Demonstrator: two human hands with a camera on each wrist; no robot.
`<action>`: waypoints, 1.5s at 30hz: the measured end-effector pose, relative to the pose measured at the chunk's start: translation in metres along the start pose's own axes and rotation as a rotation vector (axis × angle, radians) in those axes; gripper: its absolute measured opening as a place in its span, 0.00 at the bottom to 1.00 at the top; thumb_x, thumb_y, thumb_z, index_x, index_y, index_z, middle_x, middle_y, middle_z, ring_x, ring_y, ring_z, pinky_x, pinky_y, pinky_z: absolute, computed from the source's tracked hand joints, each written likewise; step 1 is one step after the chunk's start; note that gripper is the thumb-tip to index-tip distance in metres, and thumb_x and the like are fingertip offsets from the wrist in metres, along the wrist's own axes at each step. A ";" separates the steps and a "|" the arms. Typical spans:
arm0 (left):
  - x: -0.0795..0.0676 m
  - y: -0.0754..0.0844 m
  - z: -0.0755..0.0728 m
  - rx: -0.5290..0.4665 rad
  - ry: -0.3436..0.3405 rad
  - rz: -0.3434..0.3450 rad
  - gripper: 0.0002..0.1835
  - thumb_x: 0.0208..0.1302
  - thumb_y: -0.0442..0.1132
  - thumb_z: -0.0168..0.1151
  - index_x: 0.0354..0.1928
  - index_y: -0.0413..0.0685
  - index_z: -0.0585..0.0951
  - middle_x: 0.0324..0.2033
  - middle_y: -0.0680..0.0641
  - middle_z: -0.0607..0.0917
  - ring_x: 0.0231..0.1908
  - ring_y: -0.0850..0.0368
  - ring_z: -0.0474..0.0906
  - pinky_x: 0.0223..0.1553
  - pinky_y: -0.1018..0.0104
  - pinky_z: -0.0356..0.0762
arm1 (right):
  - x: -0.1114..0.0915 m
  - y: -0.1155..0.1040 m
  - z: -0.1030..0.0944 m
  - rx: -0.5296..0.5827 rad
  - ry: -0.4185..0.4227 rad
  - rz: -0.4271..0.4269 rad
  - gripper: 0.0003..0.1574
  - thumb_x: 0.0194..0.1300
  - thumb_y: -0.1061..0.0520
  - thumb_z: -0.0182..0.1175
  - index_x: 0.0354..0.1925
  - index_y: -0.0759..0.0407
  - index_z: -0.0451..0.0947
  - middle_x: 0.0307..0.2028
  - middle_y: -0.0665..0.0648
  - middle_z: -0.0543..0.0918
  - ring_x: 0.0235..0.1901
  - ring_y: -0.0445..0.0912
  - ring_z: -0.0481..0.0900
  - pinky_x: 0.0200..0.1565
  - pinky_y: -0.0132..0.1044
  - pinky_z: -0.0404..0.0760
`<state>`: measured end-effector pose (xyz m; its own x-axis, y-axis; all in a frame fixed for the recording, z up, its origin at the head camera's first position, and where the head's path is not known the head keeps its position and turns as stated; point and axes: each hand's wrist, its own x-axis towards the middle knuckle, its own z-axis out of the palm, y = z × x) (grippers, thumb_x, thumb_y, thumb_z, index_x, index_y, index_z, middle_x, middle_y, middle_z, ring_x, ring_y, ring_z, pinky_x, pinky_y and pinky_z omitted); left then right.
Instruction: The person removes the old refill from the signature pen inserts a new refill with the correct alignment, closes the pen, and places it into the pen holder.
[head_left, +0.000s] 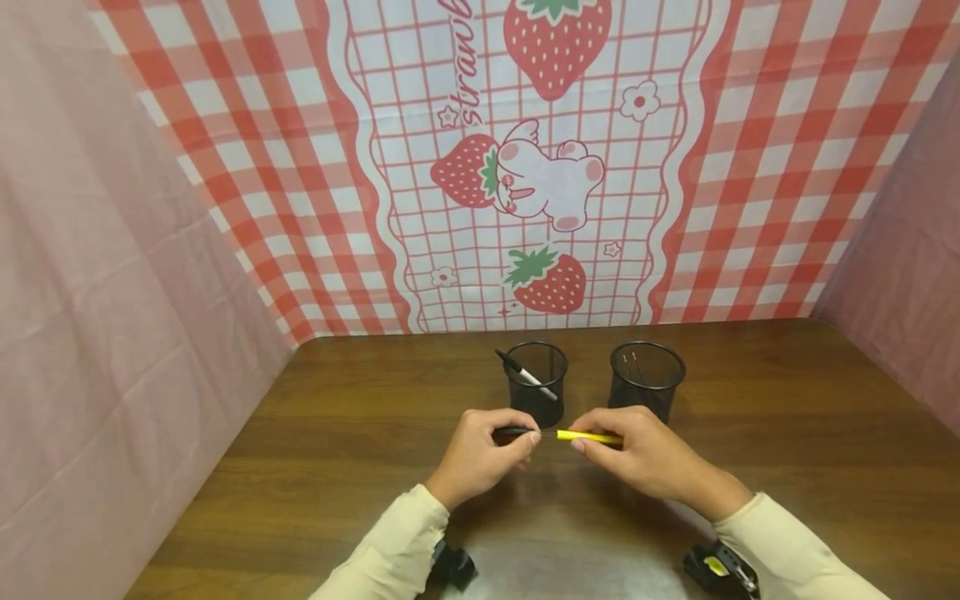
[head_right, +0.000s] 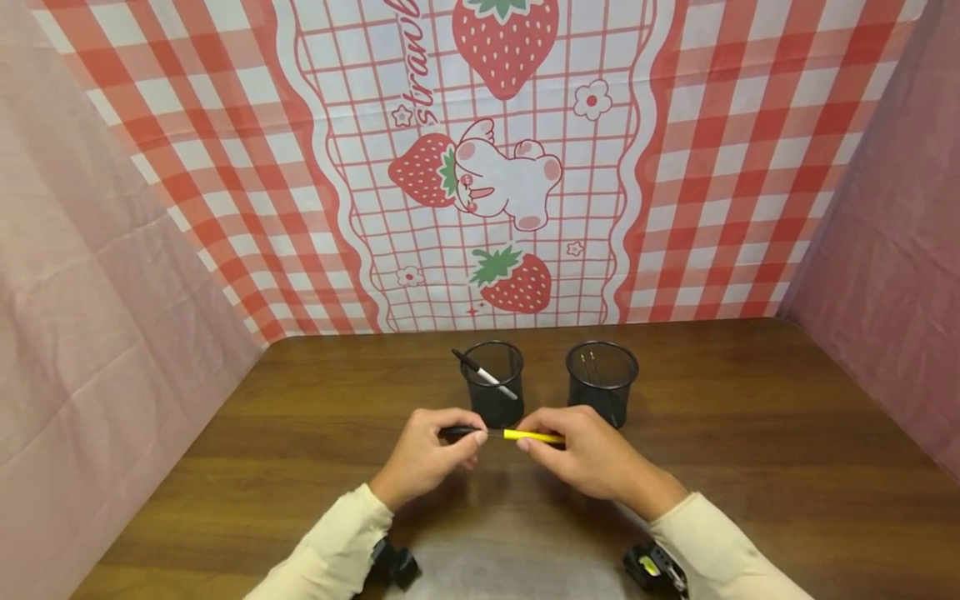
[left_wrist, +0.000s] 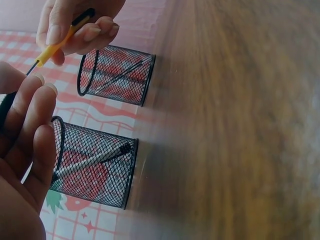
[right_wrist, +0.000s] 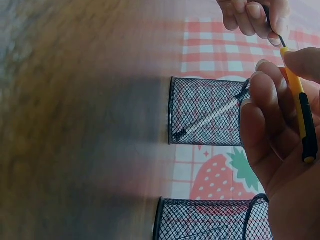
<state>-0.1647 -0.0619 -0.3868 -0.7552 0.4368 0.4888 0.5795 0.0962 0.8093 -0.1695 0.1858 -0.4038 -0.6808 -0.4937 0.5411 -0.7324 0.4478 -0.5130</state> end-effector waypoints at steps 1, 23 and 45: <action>0.000 0.000 0.000 -0.002 0.004 0.001 0.02 0.63 0.24 0.63 0.34 0.32 0.84 0.20 0.40 0.83 0.18 0.52 0.82 0.22 0.60 0.85 | 0.000 0.000 0.000 0.000 0.001 0.002 0.07 0.63 0.59 0.70 0.40 0.49 0.85 0.28 0.36 0.80 0.25 0.33 0.75 0.26 0.30 0.77; 0.000 -0.002 -0.001 0.013 0.040 -0.001 0.02 0.62 0.25 0.64 0.34 0.32 0.84 0.19 0.43 0.83 0.18 0.60 0.80 0.21 0.59 0.85 | -0.001 0.003 0.000 0.031 -0.009 0.011 0.08 0.65 0.62 0.68 0.42 0.51 0.85 0.27 0.41 0.82 0.23 0.33 0.76 0.25 0.31 0.78; -0.001 -0.003 -0.001 0.000 0.066 -0.009 0.02 0.63 0.24 0.64 0.34 0.32 0.84 0.21 0.37 0.83 0.19 0.55 0.82 0.22 0.52 0.85 | 0.000 0.002 -0.009 -0.028 -0.011 0.022 0.11 0.64 0.60 0.69 0.40 0.43 0.84 0.27 0.37 0.80 0.25 0.33 0.74 0.26 0.30 0.77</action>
<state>-0.1660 -0.0636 -0.3898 -0.7786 0.3764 0.5021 0.5730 0.1002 0.8134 -0.1712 0.1932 -0.3989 -0.6965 -0.4914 0.5228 -0.7175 0.4794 -0.5053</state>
